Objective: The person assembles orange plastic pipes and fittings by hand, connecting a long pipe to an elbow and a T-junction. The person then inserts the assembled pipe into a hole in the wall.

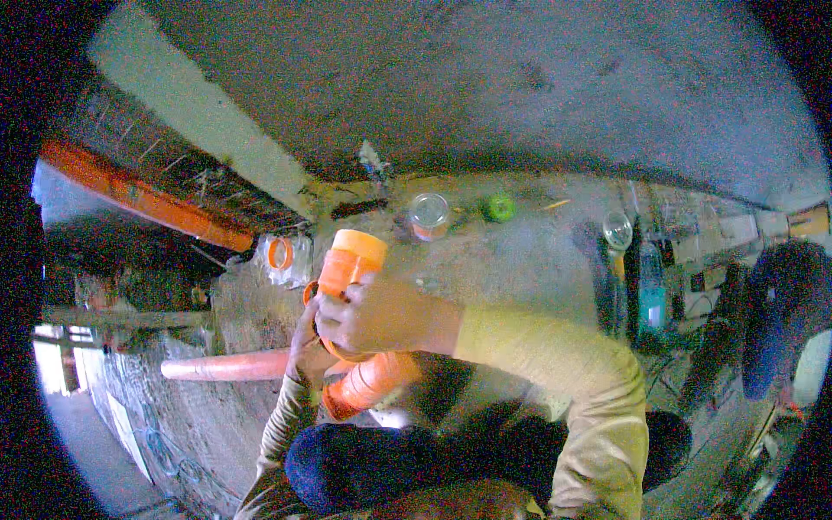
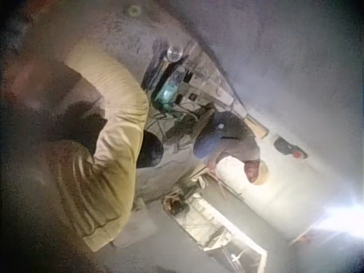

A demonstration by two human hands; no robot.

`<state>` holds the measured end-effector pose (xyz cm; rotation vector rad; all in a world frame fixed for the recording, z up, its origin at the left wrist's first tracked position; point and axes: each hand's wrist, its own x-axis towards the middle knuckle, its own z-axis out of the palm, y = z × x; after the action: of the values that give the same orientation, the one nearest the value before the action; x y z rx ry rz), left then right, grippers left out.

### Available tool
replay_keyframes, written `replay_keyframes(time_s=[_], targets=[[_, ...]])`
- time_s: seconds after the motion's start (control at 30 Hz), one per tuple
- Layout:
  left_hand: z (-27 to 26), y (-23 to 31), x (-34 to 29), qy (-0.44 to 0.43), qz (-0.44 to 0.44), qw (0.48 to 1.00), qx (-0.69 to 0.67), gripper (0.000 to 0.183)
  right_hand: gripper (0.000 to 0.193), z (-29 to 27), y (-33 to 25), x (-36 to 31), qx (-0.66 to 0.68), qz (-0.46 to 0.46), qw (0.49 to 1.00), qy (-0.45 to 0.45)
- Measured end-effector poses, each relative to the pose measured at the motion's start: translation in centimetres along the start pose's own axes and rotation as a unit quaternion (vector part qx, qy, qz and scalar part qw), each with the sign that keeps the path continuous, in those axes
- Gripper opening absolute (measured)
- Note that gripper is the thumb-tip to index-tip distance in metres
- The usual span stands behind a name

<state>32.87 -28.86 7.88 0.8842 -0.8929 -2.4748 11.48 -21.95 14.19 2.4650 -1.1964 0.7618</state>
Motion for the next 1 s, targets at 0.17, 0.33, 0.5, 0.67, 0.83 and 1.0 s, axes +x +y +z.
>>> replay_keyframes(time_s=[0.17, 0.33, 0.5, 0.67, 0.83, 1.0], targets=[[-1.0, 1.5, 0.3, 0.0, 0.023, 0.987, -0.156, 0.046, 0.041, -6.7, 0.8, -1.9, 0.04, 0.17, 0.977, -0.12], [-6.0, -1.6, 1.8, 0.123, 0.145, 0.982, -0.01, 0.046, 0.028, -4.7, 0.7, -5.4, -0.038, 0.116, 0.974, -0.192], [0.1, 1.2, 0.4, 0.095, 0.143, 0.984, -0.044, 0.056, 0.014, -1.3, 0.7, -4.2, -0.071, 0.094, 0.976, -0.184], [1.8, 1.4, -0.2, 0.141, 0.262, 0.954, 0.034, 0.069, 0.017, -0.3, 0.5, -2.9, 0.018, 0.204, 0.938, -0.28], [3.5, 1.6, -0.8, 0.167, 0.301, 0.939, 0.014, 0.089, 0.025, 1.3, -2.6, -3.9, 0.21, 0.347, 0.866, -0.293], [3.2, 0.7, -1.0, 0.154, 0.341, 0.927, 0.017, 0.099, 0.028, 2.9, -7.7, -6.1, 0.441, 0.441, 0.77, -0.133]])
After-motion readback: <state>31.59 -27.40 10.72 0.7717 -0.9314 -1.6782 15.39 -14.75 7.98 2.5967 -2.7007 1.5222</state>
